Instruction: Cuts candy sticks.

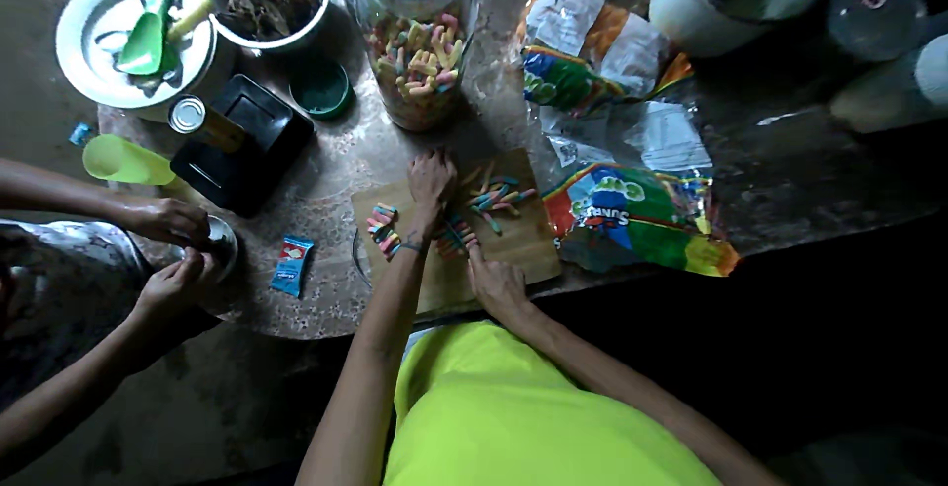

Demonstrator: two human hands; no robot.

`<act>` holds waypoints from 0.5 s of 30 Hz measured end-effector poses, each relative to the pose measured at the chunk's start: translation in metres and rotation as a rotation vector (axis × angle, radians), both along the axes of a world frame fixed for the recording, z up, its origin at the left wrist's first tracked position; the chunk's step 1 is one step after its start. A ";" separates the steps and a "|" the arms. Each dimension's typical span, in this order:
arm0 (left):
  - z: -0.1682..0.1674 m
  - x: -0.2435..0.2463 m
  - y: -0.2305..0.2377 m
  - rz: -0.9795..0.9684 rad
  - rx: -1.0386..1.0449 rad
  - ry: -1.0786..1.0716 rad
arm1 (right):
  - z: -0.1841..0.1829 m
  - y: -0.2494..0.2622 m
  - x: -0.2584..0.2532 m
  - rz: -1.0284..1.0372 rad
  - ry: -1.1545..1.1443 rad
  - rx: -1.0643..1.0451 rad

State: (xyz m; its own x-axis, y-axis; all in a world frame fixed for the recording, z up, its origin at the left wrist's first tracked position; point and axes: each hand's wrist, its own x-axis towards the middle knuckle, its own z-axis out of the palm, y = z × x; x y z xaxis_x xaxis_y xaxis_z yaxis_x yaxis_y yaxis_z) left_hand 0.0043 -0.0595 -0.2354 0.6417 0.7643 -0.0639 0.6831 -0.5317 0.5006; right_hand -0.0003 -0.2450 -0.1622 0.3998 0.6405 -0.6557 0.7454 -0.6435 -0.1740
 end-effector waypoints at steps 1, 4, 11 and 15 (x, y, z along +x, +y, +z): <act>-0.005 -0.007 -0.005 -0.048 0.072 -0.013 | -0.009 -0.003 -0.003 -0.016 -0.038 0.045; -0.001 -0.016 -0.011 -0.117 0.141 -0.002 | -0.017 -0.006 -0.017 -0.008 -0.102 0.063; 0.002 -0.006 0.003 -0.062 0.096 -0.021 | -0.018 -0.003 -0.017 0.008 -0.076 0.047; 0.012 0.009 -0.006 0.031 0.101 0.056 | -0.014 -0.008 0.009 -0.002 0.019 0.112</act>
